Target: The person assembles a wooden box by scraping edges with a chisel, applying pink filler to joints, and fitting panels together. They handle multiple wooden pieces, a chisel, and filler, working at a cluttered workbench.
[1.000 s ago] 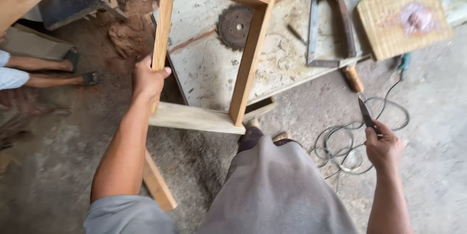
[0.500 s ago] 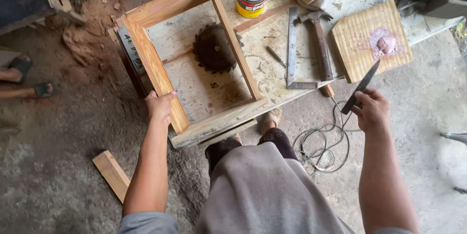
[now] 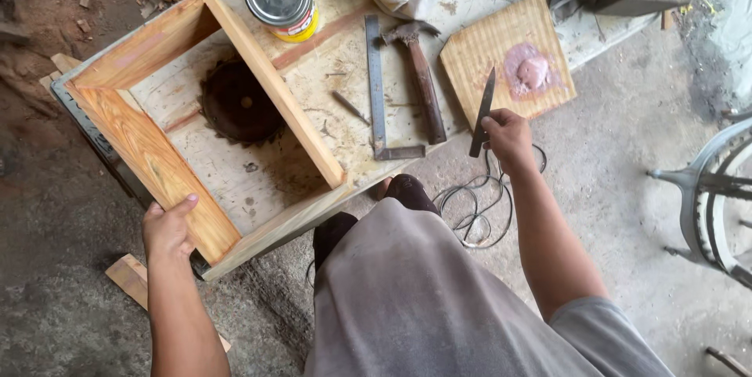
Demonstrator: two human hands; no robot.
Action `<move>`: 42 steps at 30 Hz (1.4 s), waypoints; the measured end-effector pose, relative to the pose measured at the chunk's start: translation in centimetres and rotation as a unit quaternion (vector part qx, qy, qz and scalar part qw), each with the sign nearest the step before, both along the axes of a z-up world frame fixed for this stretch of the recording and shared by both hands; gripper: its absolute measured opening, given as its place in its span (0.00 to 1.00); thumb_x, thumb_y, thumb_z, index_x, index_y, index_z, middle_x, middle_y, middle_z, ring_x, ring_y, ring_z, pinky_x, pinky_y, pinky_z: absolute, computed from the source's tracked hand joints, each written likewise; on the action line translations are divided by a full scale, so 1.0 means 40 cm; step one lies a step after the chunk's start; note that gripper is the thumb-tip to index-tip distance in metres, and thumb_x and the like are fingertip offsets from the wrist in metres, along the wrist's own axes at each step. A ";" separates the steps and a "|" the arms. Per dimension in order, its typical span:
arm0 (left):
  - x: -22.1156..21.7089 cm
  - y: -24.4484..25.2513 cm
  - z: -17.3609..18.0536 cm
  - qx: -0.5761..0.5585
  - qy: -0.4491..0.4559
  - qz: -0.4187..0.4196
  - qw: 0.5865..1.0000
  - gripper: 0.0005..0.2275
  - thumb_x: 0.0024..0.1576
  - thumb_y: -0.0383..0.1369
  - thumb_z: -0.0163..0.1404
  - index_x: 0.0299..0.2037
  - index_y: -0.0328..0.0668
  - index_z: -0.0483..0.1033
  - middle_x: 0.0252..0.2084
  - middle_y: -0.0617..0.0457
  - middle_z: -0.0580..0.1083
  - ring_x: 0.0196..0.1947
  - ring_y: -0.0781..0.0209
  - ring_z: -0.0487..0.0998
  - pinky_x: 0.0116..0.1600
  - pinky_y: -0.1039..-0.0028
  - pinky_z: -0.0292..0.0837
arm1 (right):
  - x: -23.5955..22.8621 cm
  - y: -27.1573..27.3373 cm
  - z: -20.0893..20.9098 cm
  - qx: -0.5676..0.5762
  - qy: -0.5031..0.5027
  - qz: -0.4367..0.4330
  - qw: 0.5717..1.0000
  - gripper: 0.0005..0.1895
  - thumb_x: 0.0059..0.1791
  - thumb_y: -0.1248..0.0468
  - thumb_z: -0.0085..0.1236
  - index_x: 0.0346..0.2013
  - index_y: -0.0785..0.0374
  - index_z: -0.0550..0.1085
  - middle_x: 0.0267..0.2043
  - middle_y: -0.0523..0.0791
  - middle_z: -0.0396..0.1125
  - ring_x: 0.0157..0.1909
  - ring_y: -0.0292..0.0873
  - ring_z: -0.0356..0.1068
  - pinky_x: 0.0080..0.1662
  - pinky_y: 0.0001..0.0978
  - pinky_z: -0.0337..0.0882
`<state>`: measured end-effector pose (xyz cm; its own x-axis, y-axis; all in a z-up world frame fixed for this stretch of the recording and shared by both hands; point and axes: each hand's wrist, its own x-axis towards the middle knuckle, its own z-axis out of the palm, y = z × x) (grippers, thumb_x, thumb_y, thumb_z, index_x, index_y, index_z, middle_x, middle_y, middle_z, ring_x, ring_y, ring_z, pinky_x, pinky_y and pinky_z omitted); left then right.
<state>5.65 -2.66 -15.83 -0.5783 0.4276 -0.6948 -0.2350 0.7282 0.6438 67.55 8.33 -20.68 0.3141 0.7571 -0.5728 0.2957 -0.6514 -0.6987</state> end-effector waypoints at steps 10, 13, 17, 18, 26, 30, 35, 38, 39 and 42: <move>-0.007 -0.023 -0.017 -0.022 0.032 -0.021 0.999 0.08 0.63 0.32 0.59 0.48 0.44 0.73 0.34 0.55 0.68 0.17 0.72 0.57 0.15 0.74 0.44 | -0.006 0.104 0.052 0.102 -0.292 0.230 0.923 0.12 0.52 0.63 0.63 0.47 0.67 0.78 0.42 0.54 0.75 0.40 0.51 0.76 0.44 0.44 0.74; -0.040 -0.067 -0.077 0.123 -0.010 -0.024 0.992 0.07 0.61 0.27 0.55 0.48 0.45 0.76 0.39 0.62 0.76 0.34 0.76 0.76 0.37 0.81 0.74 | -0.120 0.051 0.061 0.239 -0.264 0.348 0.867 0.08 0.52 0.64 0.60 0.44 0.65 0.79 0.43 0.53 0.73 0.43 0.54 0.75 0.46 0.46 0.75; -0.036 -0.086 -0.137 0.151 0.000 -0.006 0.989 0.05 0.63 0.27 0.56 0.45 0.40 0.73 0.36 0.58 0.73 0.33 0.70 0.69 0.36 0.76 0.66 | -0.318 0.003 0.023 0.146 -0.278 0.580 0.751 0.17 0.46 0.58 0.61 0.44 0.66 0.75 0.44 0.56 0.71 0.48 0.59 0.71 0.46 0.51 0.73; -0.031 -0.104 -0.132 0.158 0.029 -0.034 0.986 0.06 0.66 0.27 0.56 0.46 0.34 0.73 0.38 0.56 0.72 0.36 0.69 0.69 0.39 0.76 0.67 | -0.355 -0.007 0.013 0.136 -0.309 0.613 0.715 0.16 0.48 0.58 0.60 0.44 0.66 0.75 0.45 0.57 0.71 0.49 0.59 0.70 0.47 0.52 0.72; -0.016 -0.180 0.007 -0.005 0.042 -0.063 0.997 0.26 0.63 0.34 0.51 0.72 0.47 0.60 0.66 0.43 0.70 0.63 0.58 0.71 0.63 0.66 0.68 | -0.357 0.053 0.031 -0.057 -0.101 0.589 0.800 0.20 0.42 0.67 0.65 0.48 0.63 0.76 0.51 0.54 0.70 0.55 0.55 0.70 0.57 0.51 0.73; -0.038 -0.190 0.046 0.037 -0.002 -0.094 0.995 0.26 0.62 0.37 0.50 0.71 0.48 0.60 0.69 0.40 0.66 0.68 0.51 0.69 0.67 0.59 0.67 | -0.339 0.086 0.189 -0.126 0.113 0.472 0.865 0.17 0.48 0.66 0.56 0.51 0.65 0.76 0.49 0.53 0.76 0.51 0.49 0.77 0.55 0.46 0.79; -0.084 -0.199 -0.037 0.089 -0.001 -0.149 0.985 0.26 0.63 0.36 0.52 0.71 0.44 0.63 0.68 0.37 0.66 0.68 0.50 0.68 0.68 0.63 0.64 | -0.419 0.039 0.398 0.085 0.202 0.564 0.796 0.09 0.52 0.66 0.59 0.45 0.63 0.78 0.40 0.48 0.76 0.47 0.44 0.78 0.64 0.43 0.74; -0.102 -0.187 -0.103 0.161 -0.042 -0.152 0.974 0.25 0.61 0.37 0.54 0.68 0.37 0.66 0.64 0.37 0.74 0.64 0.50 0.73 0.65 0.65 0.69 | -0.571 -0.001 0.429 0.233 0.105 0.601 0.758 0.10 0.51 0.65 0.60 0.47 0.64 0.77 0.42 0.46 0.74 0.46 0.43 0.75 0.56 0.34 0.73; -0.091 -0.192 -0.121 0.182 -0.041 -0.153 0.970 0.26 0.61 0.37 0.54 0.68 0.35 0.66 0.64 0.37 0.73 0.64 0.50 0.74 0.65 0.65 0.69 | -0.633 -0.014 0.422 0.258 0.042 0.603 0.754 0.12 0.51 0.64 0.59 0.48 0.66 0.76 0.43 0.46 0.73 0.46 0.43 0.75 0.48 0.31 0.75; -0.069 -0.213 -0.140 0.205 -0.040 -0.142 0.968 0.26 0.61 0.39 0.53 0.66 0.30 0.66 0.66 0.37 0.72 0.64 0.50 0.74 0.66 0.66 0.69 | -0.838 -0.052 0.364 0.232 -0.024 0.688 0.687 0.14 0.54 0.65 0.55 0.52 0.63 0.79 0.46 0.49 0.74 0.44 0.49 0.75 0.47 0.36 0.77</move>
<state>2.88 -11.19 -21.43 -0.3487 0.8108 -0.4702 -0.1237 0.4575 0.8806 34.01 6.26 -6.12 -0.8720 0.4538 -0.1837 0.4385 0.5571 -0.7053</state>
